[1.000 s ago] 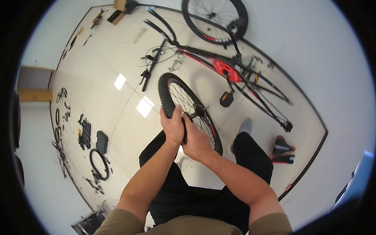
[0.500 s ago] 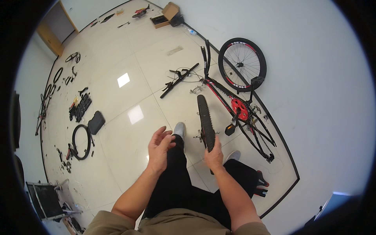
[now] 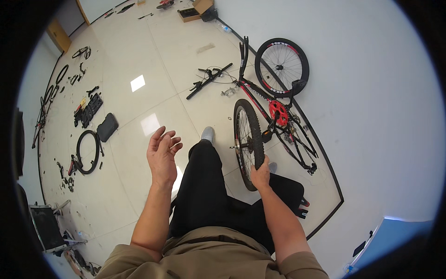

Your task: The person assembles a bicycle by attaching the rear wheel to the frame. They align the wheel with the dropouts, insert the axle, and secure it by tightening the quick-release skewer. The person then checks the wheel alignment and ensures the tire is properly seated on the rim.

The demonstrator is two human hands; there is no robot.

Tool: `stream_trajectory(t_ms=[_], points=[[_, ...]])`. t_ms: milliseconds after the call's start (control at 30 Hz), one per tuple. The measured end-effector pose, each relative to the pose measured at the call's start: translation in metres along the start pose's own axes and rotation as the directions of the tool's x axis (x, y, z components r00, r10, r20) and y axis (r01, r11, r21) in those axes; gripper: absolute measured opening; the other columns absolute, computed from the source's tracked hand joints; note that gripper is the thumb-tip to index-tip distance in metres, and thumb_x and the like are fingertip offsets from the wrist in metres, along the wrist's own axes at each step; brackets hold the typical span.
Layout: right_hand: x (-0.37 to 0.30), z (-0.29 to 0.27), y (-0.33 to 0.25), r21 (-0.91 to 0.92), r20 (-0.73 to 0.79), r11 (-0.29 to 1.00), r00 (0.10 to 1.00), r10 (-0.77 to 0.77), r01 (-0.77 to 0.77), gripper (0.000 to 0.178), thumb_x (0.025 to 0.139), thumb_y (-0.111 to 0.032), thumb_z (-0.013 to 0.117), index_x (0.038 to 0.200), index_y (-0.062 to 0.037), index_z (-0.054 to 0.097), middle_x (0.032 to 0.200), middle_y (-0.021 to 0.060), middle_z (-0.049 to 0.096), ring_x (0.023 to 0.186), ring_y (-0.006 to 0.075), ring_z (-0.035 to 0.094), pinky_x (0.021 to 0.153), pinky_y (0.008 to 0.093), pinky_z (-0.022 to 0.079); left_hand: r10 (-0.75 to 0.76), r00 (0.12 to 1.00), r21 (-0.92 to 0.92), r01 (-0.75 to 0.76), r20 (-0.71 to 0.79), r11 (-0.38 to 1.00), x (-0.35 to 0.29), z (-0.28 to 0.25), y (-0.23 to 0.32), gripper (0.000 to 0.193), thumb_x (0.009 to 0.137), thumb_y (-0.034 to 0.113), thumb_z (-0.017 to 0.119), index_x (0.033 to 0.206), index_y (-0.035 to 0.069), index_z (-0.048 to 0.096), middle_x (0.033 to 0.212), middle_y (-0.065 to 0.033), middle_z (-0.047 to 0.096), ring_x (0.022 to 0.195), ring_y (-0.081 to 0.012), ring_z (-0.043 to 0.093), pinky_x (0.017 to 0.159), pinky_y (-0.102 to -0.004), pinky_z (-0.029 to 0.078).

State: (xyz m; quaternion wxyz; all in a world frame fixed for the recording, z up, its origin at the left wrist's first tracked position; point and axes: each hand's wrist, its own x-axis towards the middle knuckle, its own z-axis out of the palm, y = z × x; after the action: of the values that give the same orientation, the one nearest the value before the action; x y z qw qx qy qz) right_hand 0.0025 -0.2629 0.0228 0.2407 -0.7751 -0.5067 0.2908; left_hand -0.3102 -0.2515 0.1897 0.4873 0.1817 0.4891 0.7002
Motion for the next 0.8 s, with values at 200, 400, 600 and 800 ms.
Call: stream_trajectory(t_ms=[200, 400, 600, 800], points=[[0.005, 0.007, 0.008, -0.022, -0.021, 0.998, 0.998, -0.065, 0.065, 0.068, 0.091, -0.010, 0.068, 0.148, -0.0033, 0.032, 0.119, 0.0299, 0.062, 0.110, 0.0460, 0.064, 0.096, 0.0506, 0.049, -0.042, 0.999, -0.020, 0.042, -0.033, 0.999, -0.006, -0.012, -0.014, 0.045, 0.098, 0.008, 0.058, 0.139, -0.006, 0.046, 0.115, -0.0149, 0.062, 0.094, -0.0223, 0.064, 0.083, -0.0351, 0.056], [0.024, 0.001, 0.017, -0.003, -0.023, 0.999, 0.999, -0.045, 0.045, 0.070, 0.090, -0.011, 0.069, 0.147, -0.0029, 0.029, 0.121, 0.0307, 0.061, 0.111, 0.0459, 0.063, 0.098, 0.0482, 0.048, -0.089, 0.995, -0.036, 0.088, -0.042, 0.996, 0.002, -0.009, -0.013, 0.046, 0.097, 0.007, 0.059, 0.139, -0.007, 0.046, 0.112, -0.0154, 0.062, 0.094, -0.0210, 0.063, 0.082, -0.0348, 0.055], [0.024, -0.002, 0.023, -0.014, 0.004, 1.000, 1.000, -0.025, 0.025, 0.074, 0.090, -0.011, 0.066, 0.150, -0.0040, 0.023, 0.124, 0.0319, 0.059, 0.114, 0.0464, 0.062, 0.101, 0.0476, 0.046, -0.260, 0.962, -0.188, 0.241, -0.085, 0.952, 0.007, -0.013, -0.007, 0.041, 0.097, 0.006, 0.058, 0.135, -0.006, 0.048, 0.109, -0.0132, 0.062, 0.091, -0.0221, 0.063, 0.082, -0.0376, 0.055], [0.029, 0.000, 0.034, 0.006, 0.002, 0.998, 0.998, -0.055, 0.055, 0.076, 0.090, -0.013, 0.066, 0.151, -0.0045, 0.022, 0.122, 0.0326, 0.059, 0.113, 0.0469, 0.062, 0.101, 0.0476, 0.047, -0.629, 0.774, -0.643, 0.447, -0.071, 0.622, 0.022, -0.031, -0.017, 0.015, 0.096, 0.007, 0.058, 0.109, 0.000, 0.056, 0.096, -0.0092, 0.061, 0.085, -0.0211, 0.061, 0.080, -0.0376, 0.054]])
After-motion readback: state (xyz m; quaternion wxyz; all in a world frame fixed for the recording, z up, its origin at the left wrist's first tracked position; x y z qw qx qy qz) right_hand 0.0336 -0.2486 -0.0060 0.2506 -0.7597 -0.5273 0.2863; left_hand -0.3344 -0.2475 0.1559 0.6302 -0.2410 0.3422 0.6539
